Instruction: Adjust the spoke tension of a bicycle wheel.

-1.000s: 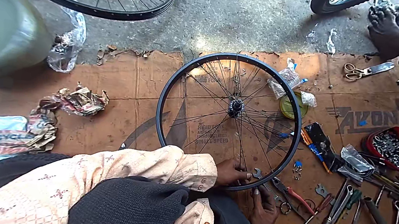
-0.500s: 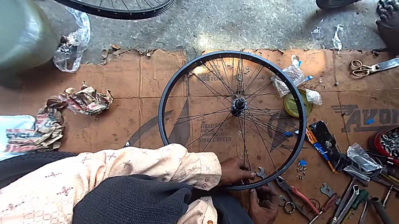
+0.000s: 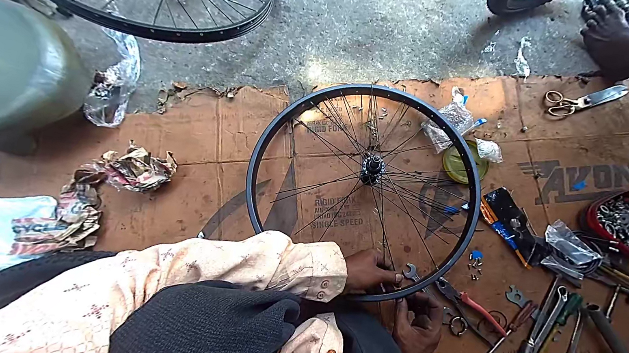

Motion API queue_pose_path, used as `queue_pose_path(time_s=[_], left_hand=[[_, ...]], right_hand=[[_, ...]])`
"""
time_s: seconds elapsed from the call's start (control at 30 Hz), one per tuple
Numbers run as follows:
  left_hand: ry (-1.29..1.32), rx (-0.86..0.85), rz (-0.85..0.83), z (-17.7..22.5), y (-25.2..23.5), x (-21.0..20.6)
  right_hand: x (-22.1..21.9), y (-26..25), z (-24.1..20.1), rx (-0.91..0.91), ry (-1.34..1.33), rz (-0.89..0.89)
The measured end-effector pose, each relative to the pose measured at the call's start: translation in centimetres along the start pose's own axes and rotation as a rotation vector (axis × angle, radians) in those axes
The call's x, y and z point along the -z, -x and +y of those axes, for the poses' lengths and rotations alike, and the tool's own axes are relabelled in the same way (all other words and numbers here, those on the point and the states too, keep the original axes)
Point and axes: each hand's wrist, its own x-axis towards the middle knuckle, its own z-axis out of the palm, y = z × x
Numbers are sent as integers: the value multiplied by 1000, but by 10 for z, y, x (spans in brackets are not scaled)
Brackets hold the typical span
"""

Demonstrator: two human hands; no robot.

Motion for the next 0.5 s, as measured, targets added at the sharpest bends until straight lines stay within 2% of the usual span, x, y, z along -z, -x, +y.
queue_pose_path(time_s=[0.17, 0.3, 0.5], left_hand=[[3, 9, -14, 5, 3, 1], [6, 19, -8, 4, 2, 1], [17, 27, -4, 4, 3, 0]], right_hand=[[5, 0, -3, -54, 27, -21], [1, 2, -8, -98, -57, -27], [-1, 4, 1, 24, 74, -9]])
